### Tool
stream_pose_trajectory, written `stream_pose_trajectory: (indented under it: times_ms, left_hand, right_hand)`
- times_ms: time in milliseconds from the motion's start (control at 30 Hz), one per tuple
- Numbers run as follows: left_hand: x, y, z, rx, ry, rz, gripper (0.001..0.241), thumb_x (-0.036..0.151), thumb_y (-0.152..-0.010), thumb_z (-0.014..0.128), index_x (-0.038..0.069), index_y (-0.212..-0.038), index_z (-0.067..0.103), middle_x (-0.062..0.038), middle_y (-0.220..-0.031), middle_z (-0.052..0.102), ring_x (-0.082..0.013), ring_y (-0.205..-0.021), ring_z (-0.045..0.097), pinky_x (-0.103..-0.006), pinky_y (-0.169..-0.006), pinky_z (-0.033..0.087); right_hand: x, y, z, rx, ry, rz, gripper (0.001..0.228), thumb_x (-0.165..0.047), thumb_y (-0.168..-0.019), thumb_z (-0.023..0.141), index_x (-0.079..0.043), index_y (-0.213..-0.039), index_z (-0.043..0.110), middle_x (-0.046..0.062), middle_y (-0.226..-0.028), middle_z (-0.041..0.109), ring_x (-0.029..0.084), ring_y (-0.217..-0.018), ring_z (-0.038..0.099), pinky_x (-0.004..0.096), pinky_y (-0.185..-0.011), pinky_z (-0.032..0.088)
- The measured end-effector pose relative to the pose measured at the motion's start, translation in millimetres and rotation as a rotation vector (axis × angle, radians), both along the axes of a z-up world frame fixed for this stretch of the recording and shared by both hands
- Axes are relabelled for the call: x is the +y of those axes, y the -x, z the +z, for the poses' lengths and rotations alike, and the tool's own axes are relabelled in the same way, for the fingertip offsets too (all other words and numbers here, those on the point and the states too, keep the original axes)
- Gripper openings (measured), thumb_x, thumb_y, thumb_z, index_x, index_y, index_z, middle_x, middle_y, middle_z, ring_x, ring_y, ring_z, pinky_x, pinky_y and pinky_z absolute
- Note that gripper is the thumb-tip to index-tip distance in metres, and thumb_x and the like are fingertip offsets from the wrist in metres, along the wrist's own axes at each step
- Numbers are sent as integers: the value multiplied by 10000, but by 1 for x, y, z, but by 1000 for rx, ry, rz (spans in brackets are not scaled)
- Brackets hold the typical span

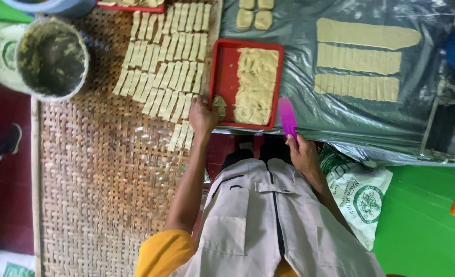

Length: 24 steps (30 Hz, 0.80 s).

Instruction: Cutting dough into strips and wrapping them around a filling to prepare snacks.

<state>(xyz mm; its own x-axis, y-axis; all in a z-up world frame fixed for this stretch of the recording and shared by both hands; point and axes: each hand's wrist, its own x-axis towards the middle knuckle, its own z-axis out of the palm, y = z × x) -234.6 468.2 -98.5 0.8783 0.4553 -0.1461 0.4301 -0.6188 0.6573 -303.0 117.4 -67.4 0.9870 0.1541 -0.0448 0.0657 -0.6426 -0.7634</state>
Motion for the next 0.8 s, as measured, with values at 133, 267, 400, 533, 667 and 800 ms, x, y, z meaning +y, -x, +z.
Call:
stream_pose_trajectory:
  times_ms: [133, 267, 400, 533, 667, 800]
  left_hand:
    - [2, -6, 6, 45, 42, -15, 403, 381, -705, 779, 101, -926, 590, -177, -917, 592, -501, -900, 660, -637, -777, 536]
    - [2, -14, 2, 99, -83, -41, 341, 360, -752, 800, 109, -925, 648, -140, -903, 627, -470, -902, 682, -621, -785, 558]
    - [-8, -13, 19, 121, -122, -43, 329, 321, -796, 793, 83, -978, 657, -151, -952, 629, -466, -942, 678, -613, -813, 557]
    - [-7, -14, 11, 167, -152, -33, 367, 365, -776, 828, 113, -994, 675, -122, -957, 648, -441, -941, 691, -594, -815, 566]
    - [-7, -14, 13, 147, -54, 73, 372, 337, -715, 879, 117, -952, 695, -126, -825, 693, -447, -882, 713, -588, -797, 568]
    - [-8, -14, 26, -49, 25, 118, 477, 198, -723, 874, 68, -1121, 645, -171, -884, 753, -410, -869, 742, -542, -818, 573]
  right_hand:
    - [2, -1, 7, -12, -9, -26, 274, -217, -1084, 577, -63, -890, 694, 174, -783, 743, 420, -780, 724, 505, -676, 556]
    - [3, -10, 15, 46, 1, -45, 280, -261, -1100, 557, -77, -942, 696, 159, -838, 761, 393, -824, 739, 488, -718, 570]
    - [-1, -32, 53, 138, -30, -184, 329, -299, -1123, 479, -44, -1016, 657, 246, -946, 749, 477, -948, 704, 595, -813, 522]
    - [-23, -74, 58, 202, -55, -238, 368, -285, -1141, 417, 17, -1097, 625, 310, -1026, 723, 507, -1022, 686, 622, -921, 511]
    - [-55, -127, 35, 217, 89, -204, 389, -343, -1115, 424, -26, -1031, 635, 269, -999, 736, 527, -1006, 678, 646, -880, 509]
    - [-70, -177, 28, 218, 245, -207, 410, -380, -1093, 438, -51, -978, 653, 270, -944, 740, 513, -978, 696, 661, -835, 510]
